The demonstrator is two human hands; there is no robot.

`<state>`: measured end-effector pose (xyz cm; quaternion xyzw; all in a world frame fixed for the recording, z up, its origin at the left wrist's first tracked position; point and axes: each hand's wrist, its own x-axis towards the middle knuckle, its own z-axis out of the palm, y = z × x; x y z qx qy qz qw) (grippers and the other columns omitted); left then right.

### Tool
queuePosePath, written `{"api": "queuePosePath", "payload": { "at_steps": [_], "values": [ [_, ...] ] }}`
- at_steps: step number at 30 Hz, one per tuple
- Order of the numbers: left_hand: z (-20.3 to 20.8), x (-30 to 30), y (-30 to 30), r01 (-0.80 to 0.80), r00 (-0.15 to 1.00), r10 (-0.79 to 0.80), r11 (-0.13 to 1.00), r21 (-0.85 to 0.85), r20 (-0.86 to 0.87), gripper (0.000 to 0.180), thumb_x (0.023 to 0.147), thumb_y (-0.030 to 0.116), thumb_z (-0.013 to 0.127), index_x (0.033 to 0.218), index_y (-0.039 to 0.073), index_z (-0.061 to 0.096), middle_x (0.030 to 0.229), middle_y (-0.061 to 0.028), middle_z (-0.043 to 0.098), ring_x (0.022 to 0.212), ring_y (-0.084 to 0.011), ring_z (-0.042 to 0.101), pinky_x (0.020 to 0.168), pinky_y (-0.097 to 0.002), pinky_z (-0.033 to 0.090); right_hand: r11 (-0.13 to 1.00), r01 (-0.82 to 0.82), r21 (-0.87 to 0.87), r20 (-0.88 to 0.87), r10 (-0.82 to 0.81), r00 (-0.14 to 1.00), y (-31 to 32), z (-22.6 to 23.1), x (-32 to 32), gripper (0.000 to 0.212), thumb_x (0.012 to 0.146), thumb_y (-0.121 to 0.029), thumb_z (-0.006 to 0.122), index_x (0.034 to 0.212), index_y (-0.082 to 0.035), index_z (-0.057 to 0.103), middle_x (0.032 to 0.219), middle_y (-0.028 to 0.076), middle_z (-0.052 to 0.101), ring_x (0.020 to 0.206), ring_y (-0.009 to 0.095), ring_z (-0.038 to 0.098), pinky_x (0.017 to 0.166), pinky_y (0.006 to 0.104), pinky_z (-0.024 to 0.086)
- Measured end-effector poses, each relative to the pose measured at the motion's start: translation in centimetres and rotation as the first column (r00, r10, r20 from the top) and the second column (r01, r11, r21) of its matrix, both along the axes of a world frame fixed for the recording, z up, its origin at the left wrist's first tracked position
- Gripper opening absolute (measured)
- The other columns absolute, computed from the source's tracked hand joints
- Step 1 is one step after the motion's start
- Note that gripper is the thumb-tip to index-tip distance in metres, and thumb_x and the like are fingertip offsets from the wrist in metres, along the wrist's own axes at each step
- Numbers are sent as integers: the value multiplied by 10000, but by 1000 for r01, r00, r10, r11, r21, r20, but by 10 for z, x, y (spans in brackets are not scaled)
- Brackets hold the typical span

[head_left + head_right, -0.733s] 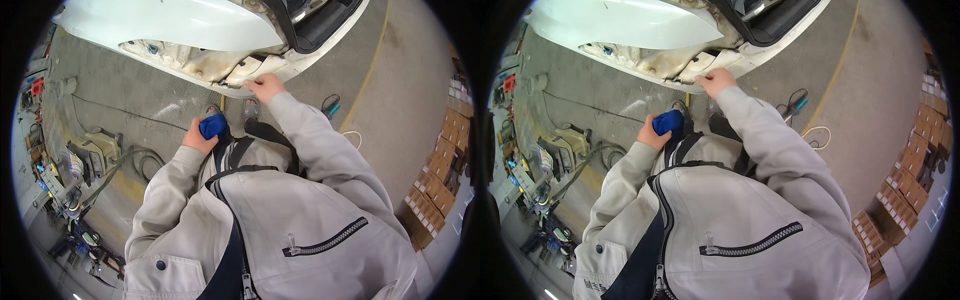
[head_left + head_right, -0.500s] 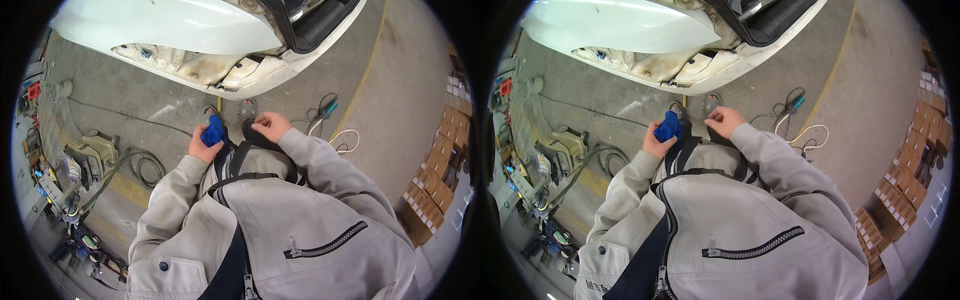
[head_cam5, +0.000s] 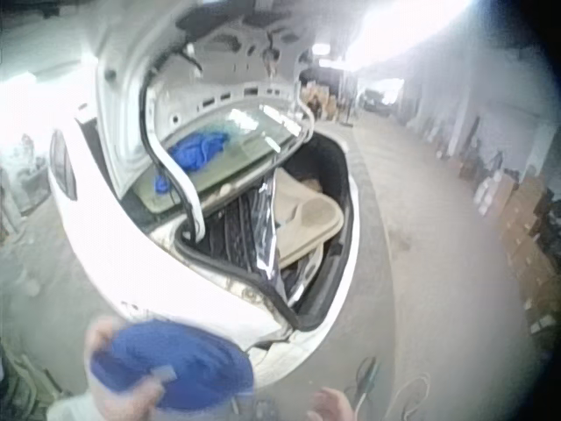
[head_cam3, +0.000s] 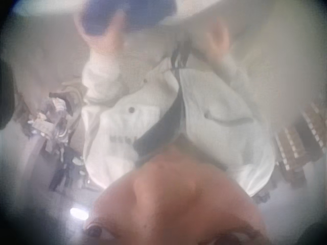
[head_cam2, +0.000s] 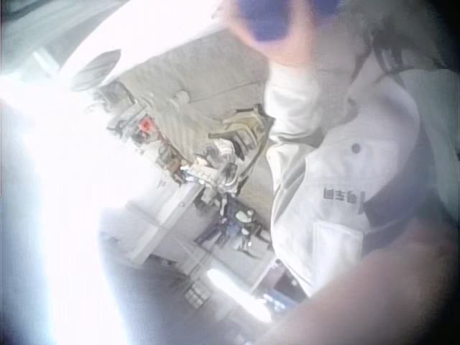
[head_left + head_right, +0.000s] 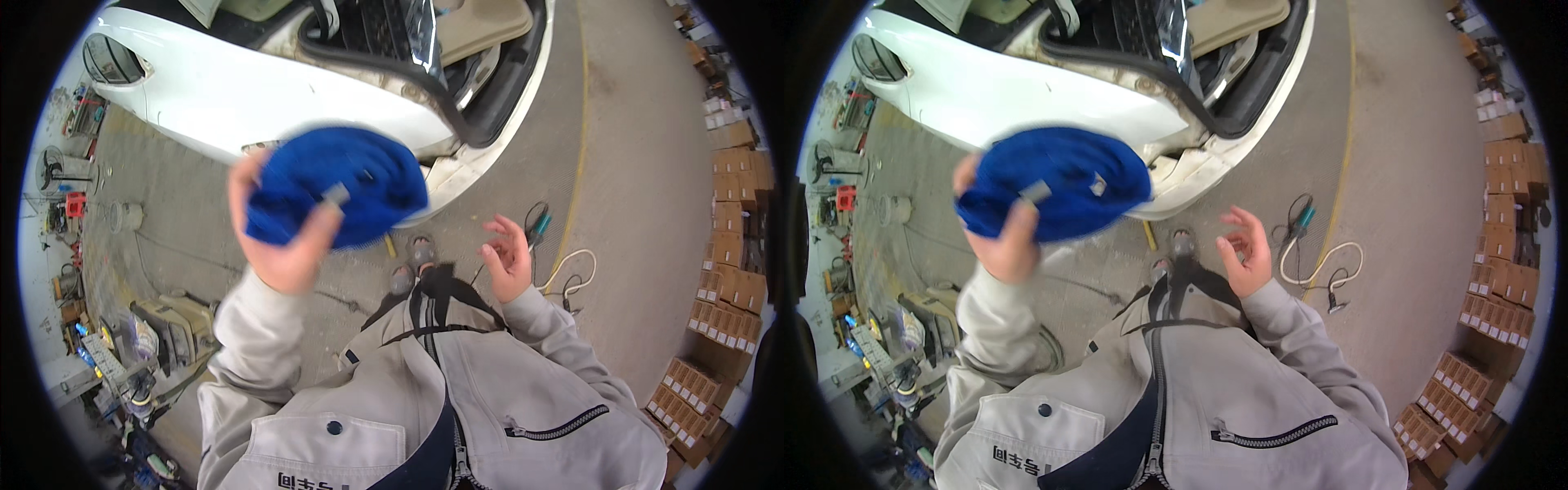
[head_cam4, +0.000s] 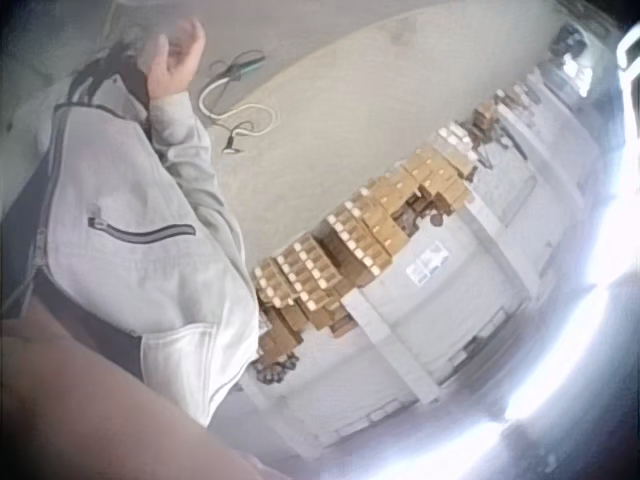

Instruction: The person uses a heat gun to apply heat to the rear bumper area of a white car, then wipes the heated surface with a blue cloth. The person also picks up a hammer and a small tool from the floor and briefly holds them near the bumper.

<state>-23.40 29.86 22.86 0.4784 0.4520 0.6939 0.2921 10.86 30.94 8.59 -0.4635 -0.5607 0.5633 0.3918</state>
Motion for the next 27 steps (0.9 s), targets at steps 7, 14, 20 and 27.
{"api": "queuePosePath", "payload": {
  "at_steps": [7, 14, 20, 27],
  "values": [
    [-13, -96, 162, -432, 226, 507, 817, 381, -832, 756, 825, 608, 835, 1367, 112, 658, 1367, -204, 632, 1221, -417, 625, 1055, -500, 505, 993, 21, -116, 306, 16, 952, -68, -6, 38, 421, 986, -109, 725, 1387, -60, 606, 1181, 89, 673, 840, 148, 676, 755, 306, 563],
    [-77, -98, 134, -419, 115, 661, 709, 567, -742, 873, 844, 531, 870, 1424, -52, 575, 1373, -287, 615, 1248, -415, 604, 1088, -497, 466, 954, 169, -247, 654, 35, 756, -191, -31, 128, 476, 916, -264, 804, 1333, -76, 670, 1163, 144, 705, 847, 258, 719, 810, 375, 602],
    [-271, -33, -44, -295, 896, 188, 929, -223, -402, 477, 1043, 89, 649, 1472, -21, 472, 1476, -188, 533, 1350, -286, 549, 1159, -405, 438, 779, 481, -403, 807, 54, 588, -287, -94, 195, 498, 919, -420, 786, 1279, -80, 729, 1132, 171, 756, 972, 302, 747, 918, 410, 591],
    [-450, 66, -272, 214, 928, -365, 365, -906, 73, 451, 994, 58, 721, 1407, 0, 550, 1212, -96, 691, 1031, -156, 662, 928, -315, 547, 704, 508, -496, 798, 139, 587, -309, -119, 272, 390, 938, -401, 750, 1169, -87, 766, 1098, 141, 781, 1037, 309, 746, 957, 394, 579]
  ]
}}
